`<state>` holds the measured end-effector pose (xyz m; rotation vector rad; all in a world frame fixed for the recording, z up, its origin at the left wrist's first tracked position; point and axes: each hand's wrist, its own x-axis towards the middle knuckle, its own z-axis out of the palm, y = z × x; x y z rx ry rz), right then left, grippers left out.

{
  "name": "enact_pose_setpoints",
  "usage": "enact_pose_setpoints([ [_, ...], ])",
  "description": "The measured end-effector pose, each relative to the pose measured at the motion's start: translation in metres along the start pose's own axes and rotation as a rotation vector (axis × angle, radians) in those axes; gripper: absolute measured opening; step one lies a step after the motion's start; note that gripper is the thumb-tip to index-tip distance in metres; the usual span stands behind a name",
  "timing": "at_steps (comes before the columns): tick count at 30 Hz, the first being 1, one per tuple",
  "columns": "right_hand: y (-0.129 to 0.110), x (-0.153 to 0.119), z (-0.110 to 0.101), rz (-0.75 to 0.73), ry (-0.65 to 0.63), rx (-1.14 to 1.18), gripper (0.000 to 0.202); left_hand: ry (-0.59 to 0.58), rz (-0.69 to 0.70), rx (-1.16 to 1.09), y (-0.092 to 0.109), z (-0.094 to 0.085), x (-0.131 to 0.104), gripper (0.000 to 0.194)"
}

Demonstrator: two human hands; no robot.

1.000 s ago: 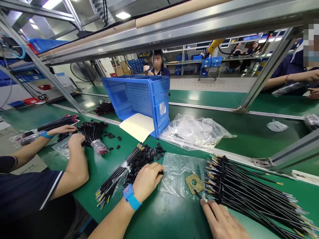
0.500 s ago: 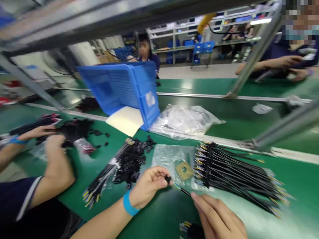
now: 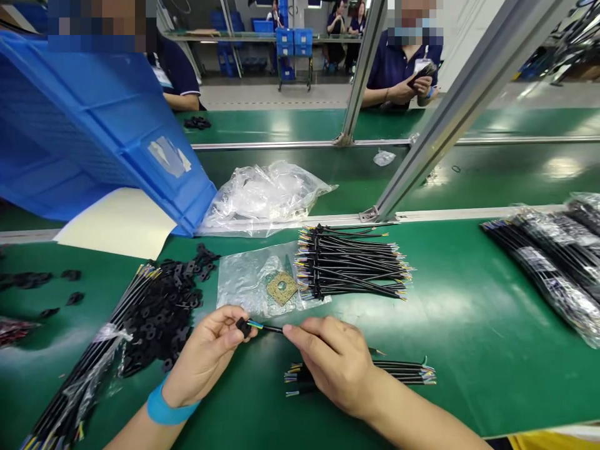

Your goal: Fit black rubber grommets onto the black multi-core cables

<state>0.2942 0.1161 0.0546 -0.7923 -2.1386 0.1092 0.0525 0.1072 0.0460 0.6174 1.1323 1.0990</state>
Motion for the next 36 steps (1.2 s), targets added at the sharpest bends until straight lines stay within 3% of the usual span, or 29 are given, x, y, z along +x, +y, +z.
enact_pose_setpoints([
  [10, 0.000, -0.005, -0.001, -0.075, -0.057, -0.052, 0.032, 0.074, 0.011, -0.001, 0.004, 0.002, 0.000, 0.049],
  [19, 0.002, -0.002, 0.003, -0.017, -0.055, 0.063, 0.025, 0.115, 0.104, 0.159, -0.004, -0.006, 0.001, 0.044],
  [23, 0.001, 0.002, 0.002, 0.024, -0.091, 0.108, 0.023, 0.073, 0.161, 0.234, -0.003, -0.008, 0.001, 0.035],
  [29, 0.002, -0.001, 0.000, 0.020, -0.115, 0.057, 0.021, -0.051, 0.362, 0.514, 0.000, -0.009, -0.001, 0.015],
  [36, 0.002, -0.004, -0.002, -0.117, -0.095, -0.046, 0.023, -0.113, 0.374, 0.510, -0.008, 0.000, -0.005, 0.014],
])
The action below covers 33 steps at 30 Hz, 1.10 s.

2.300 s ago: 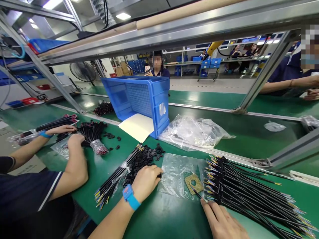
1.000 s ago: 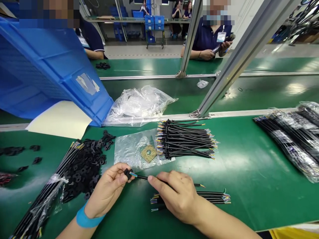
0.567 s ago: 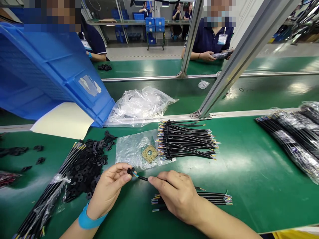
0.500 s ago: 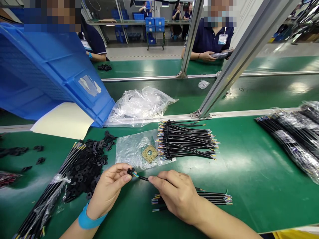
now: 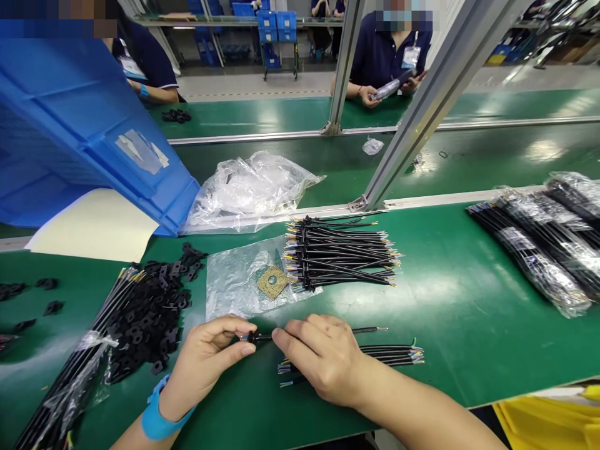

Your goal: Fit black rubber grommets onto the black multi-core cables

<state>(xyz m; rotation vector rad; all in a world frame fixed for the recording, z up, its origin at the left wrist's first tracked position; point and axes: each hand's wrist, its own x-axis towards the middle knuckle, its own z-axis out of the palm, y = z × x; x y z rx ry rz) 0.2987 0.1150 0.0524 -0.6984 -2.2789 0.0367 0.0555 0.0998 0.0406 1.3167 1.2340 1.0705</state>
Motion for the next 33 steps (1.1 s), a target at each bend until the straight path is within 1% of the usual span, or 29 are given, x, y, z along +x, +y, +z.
enact_pose_setpoints([
  [3, -0.002, 0.002, 0.001, 0.001, 0.011, 0.030, 0.018, 0.021, 0.149, 0.084, 0.003, 0.002, -0.001, 0.013],
  [7, -0.006, 0.005, 0.006, 0.075, -0.003, 0.093, 0.010, 0.014, 0.373, 0.231, 0.008, 0.002, -0.002, 0.015],
  [9, -0.008, 0.005, 0.008, 0.115, -0.028, 0.144, 0.011, -0.009, 0.434, 0.251, 0.009, 0.004, -0.002, 0.015],
  [11, -0.009, 0.006, 0.011, 0.142, -0.056, 0.197, 0.014, -0.026, 0.462, 0.242, 0.010, 0.006, -0.002, 0.013],
  [15, -0.010, 0.007, 0.013, 0.163, -0.067, 0.263, 0.018, -0.040, 0.457, 0.231, 0.008, 0.008, -0.003, 0.011],
  [17, -0.011, 0.009, 0.013, 0.172, -0.061, 0.288, 0.018, -0.027, 0.440, 0.235, 0.008, 0.009, -0.004, 0.015],
  [22, -0.010, 0.011, 0.011, 0.186, -0.068, 0.358, 0.016, 0.000, 0.374, 0.198, 0.007, 0.008, -0.007, 0.045],
  [26, -0.009, 0.010, 0.012, 0.210, -0.088, 0.412, 0.015, -0.002, 0.335, 0.206, 0.004, 0.009, -0.009, 0.052],
  [30, -0.008, 0.011, 0.012, 0.220, -0.108, 0.420, 0.017, -0.012, 0.334, 0.230, -0.001, 0.012, -0.011, 0.057],
  [32, -0.006, 0.013, 0.008, 0.186, -0.103, 0.380, 0.017, -0.026, 0.338, 0.236, -0.001, 0.006, -0.011, 0.070],
  [33, -0.004, 0.013, 0.005, 0.162, -0.088, 0.337, 0.016, -0.020, 0.344, 0.244, 0.000, -0.002, -0.011, 0.079],
])
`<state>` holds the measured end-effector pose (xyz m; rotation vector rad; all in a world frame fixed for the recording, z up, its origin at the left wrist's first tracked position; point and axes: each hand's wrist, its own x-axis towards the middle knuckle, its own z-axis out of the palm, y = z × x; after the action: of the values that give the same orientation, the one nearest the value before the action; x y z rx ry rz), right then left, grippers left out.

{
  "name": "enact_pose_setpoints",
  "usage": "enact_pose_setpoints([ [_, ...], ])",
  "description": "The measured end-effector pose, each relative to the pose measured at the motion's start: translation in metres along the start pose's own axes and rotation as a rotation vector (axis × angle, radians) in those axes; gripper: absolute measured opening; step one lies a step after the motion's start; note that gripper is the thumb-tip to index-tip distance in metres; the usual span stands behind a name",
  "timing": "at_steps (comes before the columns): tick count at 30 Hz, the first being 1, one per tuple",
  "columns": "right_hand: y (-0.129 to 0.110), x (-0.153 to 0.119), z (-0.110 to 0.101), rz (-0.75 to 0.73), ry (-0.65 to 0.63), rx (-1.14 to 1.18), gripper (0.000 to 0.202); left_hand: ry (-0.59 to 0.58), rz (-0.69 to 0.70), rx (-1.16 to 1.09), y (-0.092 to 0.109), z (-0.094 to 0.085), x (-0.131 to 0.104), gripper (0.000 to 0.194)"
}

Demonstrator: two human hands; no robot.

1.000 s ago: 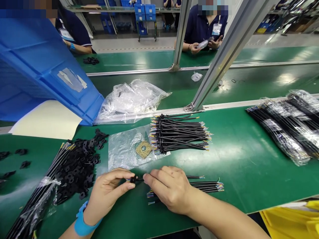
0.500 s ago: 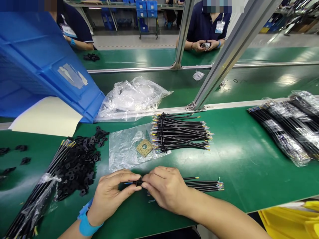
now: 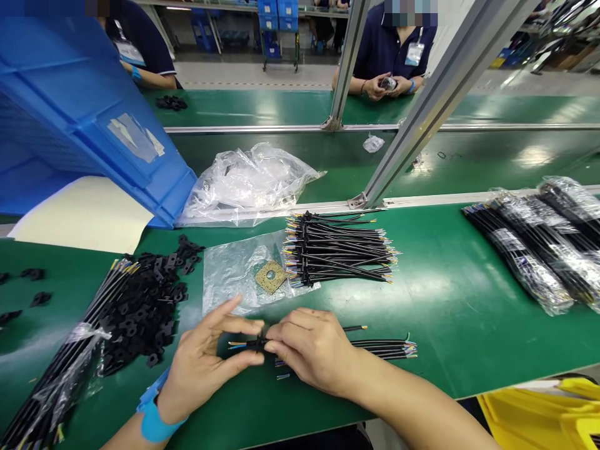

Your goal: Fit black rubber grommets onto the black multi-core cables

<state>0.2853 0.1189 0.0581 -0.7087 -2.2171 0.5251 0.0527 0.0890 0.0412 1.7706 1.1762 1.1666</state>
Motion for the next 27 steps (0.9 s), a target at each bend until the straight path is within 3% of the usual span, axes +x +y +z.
enact_pose_setpoints([
  [2, 0.003, 0.001, -0.010, -0.050, 0.062, -0.121, 0.011, 0.107, 0.001, 0.078, -0.002, -0.024, 0.003, 0.086],
  [3, 0.005, 0.001, -0.016, -0.064, 0.100, -0.188, 0.009, 0.230, -0.012, 0.162, -0.003, -0.040, 0.005, 0.079],
  [5, 0.013, 0.001, -0.029, -0.064, 0.163, -0.305, 0.014, 0.578, -0.097, 0.499, -0.006, -0.073, 0.009, 0.042],
  [6, 0.018, 0.000, -0.034, -0.057, 0.183, -0.351, 0.018, 0.664, -0.147, 0.688, -0.008, -0.087, 0.011, 0.029],
  [8, 0.031, -0.001, -0.043, -0.037, 0.209, -0.432, 0.027, 0.569, -0.190, 0.937, -0.012, -0.107, 0.014, 0.027],
  [9, 0.038, -0.002, -0.046, -0.024, 0.223, -0.469, 0.030, 0.459, -0.197, 1.024, -0.015, -0.111, 0.014, 0.029],
  [12, 0.054, -0.002, -0.052, 0.015, 0.274, -0.560, 0.031, 0.139, -0.202, 1.207, -0.025, -0.106, 0.015, 0.036],
  [14, 0.059, -0.001, -0.056, 0.027, 0.314, -0.592, 0.025, 0.026, -0.189, 1.304, -0.033, -0.097, 0.015, 0.041],
  [20, 0.050, 0.006, -0.061, 0.118, 0.375, -0.499, 0.027, 0.037, -0.160, 1.389, -0.058, -0.095, 0.016, 0.040],
  [27, 0.038, 0.014, -0.064, 0.036, 0.328, -0.538, 0.025, -0.022, -0.205, 1.284, -0.057, -0.099, 0.019, 0.024],
])
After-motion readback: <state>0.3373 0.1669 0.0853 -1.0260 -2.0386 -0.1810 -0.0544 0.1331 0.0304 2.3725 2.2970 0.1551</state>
